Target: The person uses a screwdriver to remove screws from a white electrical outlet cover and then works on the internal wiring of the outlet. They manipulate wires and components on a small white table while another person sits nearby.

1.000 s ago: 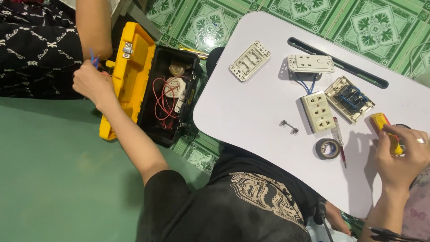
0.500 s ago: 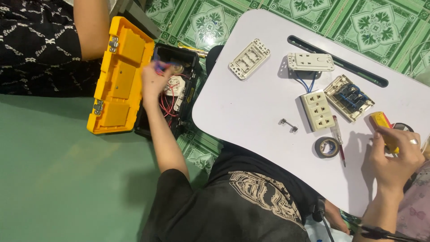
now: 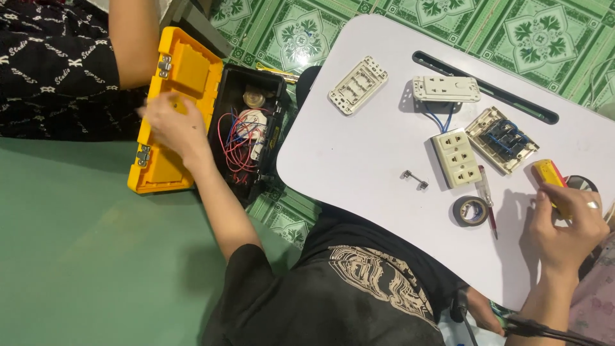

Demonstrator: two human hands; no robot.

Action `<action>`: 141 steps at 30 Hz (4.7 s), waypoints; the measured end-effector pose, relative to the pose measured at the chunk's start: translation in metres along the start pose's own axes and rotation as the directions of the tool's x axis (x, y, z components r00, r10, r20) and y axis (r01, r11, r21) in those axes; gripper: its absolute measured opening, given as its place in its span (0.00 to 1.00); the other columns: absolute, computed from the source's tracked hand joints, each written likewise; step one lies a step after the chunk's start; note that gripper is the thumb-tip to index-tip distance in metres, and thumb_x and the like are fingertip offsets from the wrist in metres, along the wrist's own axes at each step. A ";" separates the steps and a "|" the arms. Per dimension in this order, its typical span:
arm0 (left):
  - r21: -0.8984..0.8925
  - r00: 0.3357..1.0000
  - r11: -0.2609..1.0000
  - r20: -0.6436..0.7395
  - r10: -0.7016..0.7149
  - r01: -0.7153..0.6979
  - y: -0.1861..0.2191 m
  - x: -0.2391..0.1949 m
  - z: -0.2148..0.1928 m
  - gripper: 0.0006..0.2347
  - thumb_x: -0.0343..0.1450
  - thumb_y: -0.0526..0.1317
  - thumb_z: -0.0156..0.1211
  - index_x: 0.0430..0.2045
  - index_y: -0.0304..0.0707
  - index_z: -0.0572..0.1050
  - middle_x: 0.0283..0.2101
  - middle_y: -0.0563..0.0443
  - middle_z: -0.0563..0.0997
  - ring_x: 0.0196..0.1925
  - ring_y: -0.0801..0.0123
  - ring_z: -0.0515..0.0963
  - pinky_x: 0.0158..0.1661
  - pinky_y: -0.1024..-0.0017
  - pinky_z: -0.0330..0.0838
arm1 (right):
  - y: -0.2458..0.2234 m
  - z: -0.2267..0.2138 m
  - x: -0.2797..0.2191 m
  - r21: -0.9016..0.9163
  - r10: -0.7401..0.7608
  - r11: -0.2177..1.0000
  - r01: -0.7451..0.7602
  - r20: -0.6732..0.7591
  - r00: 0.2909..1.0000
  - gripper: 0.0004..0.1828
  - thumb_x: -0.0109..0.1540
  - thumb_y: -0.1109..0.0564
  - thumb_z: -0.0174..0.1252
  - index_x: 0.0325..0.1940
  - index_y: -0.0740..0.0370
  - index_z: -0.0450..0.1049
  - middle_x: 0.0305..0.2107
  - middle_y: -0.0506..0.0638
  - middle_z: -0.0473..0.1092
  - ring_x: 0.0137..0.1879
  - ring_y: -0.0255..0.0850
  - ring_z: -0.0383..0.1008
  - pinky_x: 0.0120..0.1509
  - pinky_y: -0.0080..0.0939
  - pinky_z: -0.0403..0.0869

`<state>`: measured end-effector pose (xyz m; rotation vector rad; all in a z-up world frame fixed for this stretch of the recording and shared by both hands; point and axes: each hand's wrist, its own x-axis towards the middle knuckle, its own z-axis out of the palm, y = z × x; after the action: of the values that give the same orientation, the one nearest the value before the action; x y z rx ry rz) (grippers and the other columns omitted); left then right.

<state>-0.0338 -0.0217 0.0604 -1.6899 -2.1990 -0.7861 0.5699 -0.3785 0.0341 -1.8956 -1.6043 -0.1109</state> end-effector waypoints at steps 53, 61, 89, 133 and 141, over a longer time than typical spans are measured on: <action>-0.985 0.610 0.170 0.151 0.778 0.028 0.319 -0.137 0.025 0.14 0.82 0.43 0.43 0.59 0.46 0.74 0.50 0.48 0.81 0.53 0.62 0.80 0.55 0.63 0.73 | -0.098 0.068 0.085 -0.073 -0.190 0.980 0.187 -0.043 0.981 0.30 0.57 0.33 0.67 0.56 0.51 0.78 0.44 0.49 0.75 0.51 0.43 0.69 0.61 0.48 0.64; -0.954 0.546 0.186 0.028 0.837 -0.237 0.323 -0.139 0.024 0.13 0.80 0.43 0.49 0.57 0.46 0.75 0.49 0.50 0.80 0.51 0.61 0.78 0.53 0.63 0.71 | -0.100 0.070 0.081 -0.112 -0.132 0.985 0.132 0.010 0.991 0.30 0.54 0.38 0.68 0.56 0.53 0.76 0.38 0.48 0.75 0.44 0.42 0.70 0.54 0.45 0.65; -0.733 0.641 0.581 0.261 0.721 -0.355 0.303 -0.075 -0.024 0.30 0.65 0.42 0.77 0.60 0.31 0.69 0.47 0.38 0.71 0.48 0.47 0.76 0.43 0.46 0.76 | -0.046 -0.013 0.083 -0.424 0.526 0.815 -0.395 0.255 0.811 0.21 0.56 0.52 0.66 0.52 0.58 0.83 0.40 0.59 0.78 0.44 0.50 0.76 0.48 0.45 0.69; -0.955 0.105 -0.136 -0.169 0.980 -0.264 0.324 -0.201 0.002 0.13 0.69 0.47 0.70 0.45 0.49 0.81 0.51 0.51 0.78 0.63 0.55 0.72 0.62 0.56 0.66 | -0.077 0.050 0.061 0.589 0.081 0.759 0.279 -0.510 0.856 0.39 0.61 0.56 0.70 0.67 0.59 0.52 0.45 0.62 0.72 0.45 0.53 0.80 0.54 0.51 0.80; -0.963 0.123 -0.135 -0.166 0.978 -0.232 0.325 -0.200 0.002 0.13 0.68 0.47 0.72 0.43 0.48 0.82 0.50 0.51 0.78 0.63 0.55 0.73 0.62 0.55 0.66 | -0.086 0.040 0.076 0.410 -0.084 0.843 0.347 -0.537 0.840 0.44 0.62 0.59 0.71 0.70 0.55 0.47 0.45 0.63 0.72 0.44 0.52 0.80 0.50 0.44 0.79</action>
<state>0.3332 -0.1251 0.0412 -3.7210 -0.0060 -1.0392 0.4976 -0.2893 0.0722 -1.1511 -1.3186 -0.2459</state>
